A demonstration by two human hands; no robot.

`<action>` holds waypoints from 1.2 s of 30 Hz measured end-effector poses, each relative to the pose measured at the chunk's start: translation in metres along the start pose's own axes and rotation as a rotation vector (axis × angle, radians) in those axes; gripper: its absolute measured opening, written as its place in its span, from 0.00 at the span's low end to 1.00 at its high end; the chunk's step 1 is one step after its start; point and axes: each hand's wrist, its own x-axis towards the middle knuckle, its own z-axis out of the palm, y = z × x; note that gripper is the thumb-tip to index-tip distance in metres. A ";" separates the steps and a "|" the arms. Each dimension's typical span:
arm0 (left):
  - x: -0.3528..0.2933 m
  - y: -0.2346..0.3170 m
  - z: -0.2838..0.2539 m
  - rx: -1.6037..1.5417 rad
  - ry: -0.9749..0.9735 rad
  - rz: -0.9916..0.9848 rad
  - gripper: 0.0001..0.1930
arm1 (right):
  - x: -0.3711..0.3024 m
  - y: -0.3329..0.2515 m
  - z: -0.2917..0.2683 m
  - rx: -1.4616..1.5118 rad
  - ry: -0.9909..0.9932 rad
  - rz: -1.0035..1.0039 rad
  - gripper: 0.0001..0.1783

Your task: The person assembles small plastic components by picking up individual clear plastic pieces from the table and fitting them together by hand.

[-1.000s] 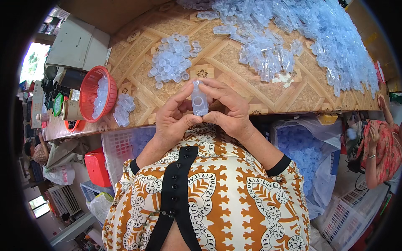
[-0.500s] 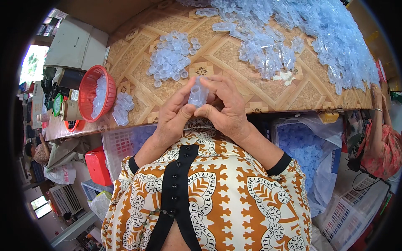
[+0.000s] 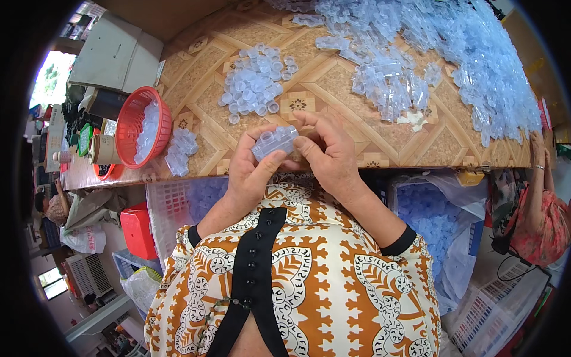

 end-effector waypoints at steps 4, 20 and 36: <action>-0.004 0.000 -0.008 -0.035 0.061 -0.007 0.19 | 0.010 -0.006 0.004 -0.170 -0.046 -0.034 0.13; -0.011 0.002 -0.031 0.050 0.059 -0.067 0.27 | 0.061 0.010 0.010 -0.799 -0.059 -0.381 0.07; 0.004 0.011 -0.028 0.234 -0.180 -0.084 0.41 | 0.026 -0.027 0.003 -0.461 -0.275 -0.335 0.15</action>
